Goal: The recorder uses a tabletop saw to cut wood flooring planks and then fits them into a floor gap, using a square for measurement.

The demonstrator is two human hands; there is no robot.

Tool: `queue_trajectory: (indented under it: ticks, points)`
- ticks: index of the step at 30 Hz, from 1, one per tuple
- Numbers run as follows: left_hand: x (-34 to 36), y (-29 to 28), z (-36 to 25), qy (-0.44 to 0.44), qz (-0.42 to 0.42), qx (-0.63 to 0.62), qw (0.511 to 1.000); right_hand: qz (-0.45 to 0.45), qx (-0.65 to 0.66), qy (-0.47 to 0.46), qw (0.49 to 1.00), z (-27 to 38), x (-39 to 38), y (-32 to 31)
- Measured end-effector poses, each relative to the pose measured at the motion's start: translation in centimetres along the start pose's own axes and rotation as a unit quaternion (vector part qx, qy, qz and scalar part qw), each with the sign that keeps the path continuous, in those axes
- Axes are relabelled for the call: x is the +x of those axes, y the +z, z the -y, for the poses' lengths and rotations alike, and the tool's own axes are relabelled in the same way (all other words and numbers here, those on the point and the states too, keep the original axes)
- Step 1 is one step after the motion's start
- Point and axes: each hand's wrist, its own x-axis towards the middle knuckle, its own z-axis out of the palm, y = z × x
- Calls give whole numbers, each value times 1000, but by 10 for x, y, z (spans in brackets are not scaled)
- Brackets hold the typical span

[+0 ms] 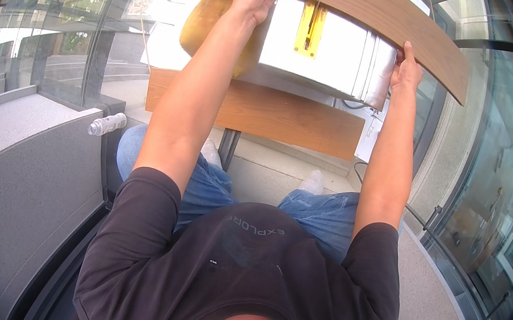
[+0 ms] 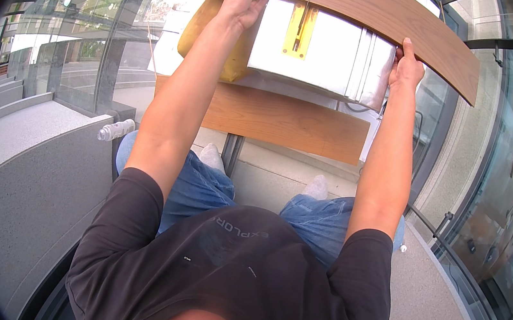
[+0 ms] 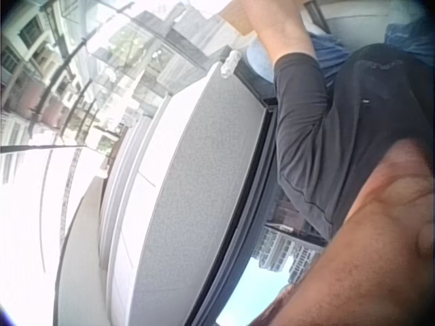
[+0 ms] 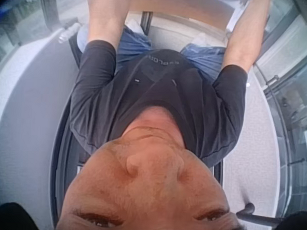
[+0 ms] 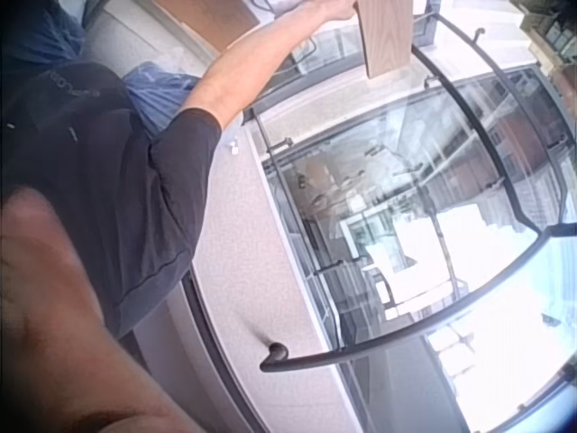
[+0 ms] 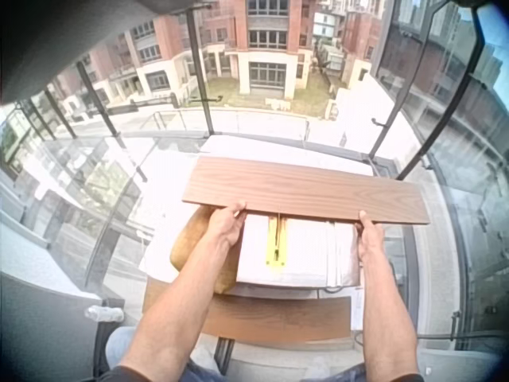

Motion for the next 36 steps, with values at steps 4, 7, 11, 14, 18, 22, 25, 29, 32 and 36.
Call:
queue_trajectory:
  ticks: [4,7,11,14,18,22,25,29,32,36]
  points:
    - [-3,1,2,-5,-9,-6,1000,-10,-7,5,1000,0,-1,-3]
    - [-5,-1,2,-6,-5,-3,1000,-3,-9,2,1000,-1,-1,-6]
    - [-7,-2,2,-8,-27,-3,1000,-2,-11,7,1000,-1,-3,-6]
    - [-12,0,1,-12,-14,1,1000,-13,-16,7,1000,0,-6,-9]
    - [-15,-4,1,-9,-22,-3,1000,-7,-7,1,1000,1,-13,-6]
    - [-14,-7,3,-9,-13,-5,1000,-9,-13,6,1000,1,-14,-7]
    - [-15,-8,3,-11,2,-4,1000,-9,-11,6,1000,-1,-12,-12]
    - [-17,-8,3,-7,-10,-7,1000,-9,-6,7,1000,-4,-12,-14]
    - [-24,-7,4,-8,-17,-17,1000,-11,-18,13,1000,-2,-13,-17]
    - [-27,-7,3,-19,-7,-2,1000,-6,-11,16,1000,-2,-15,-19]
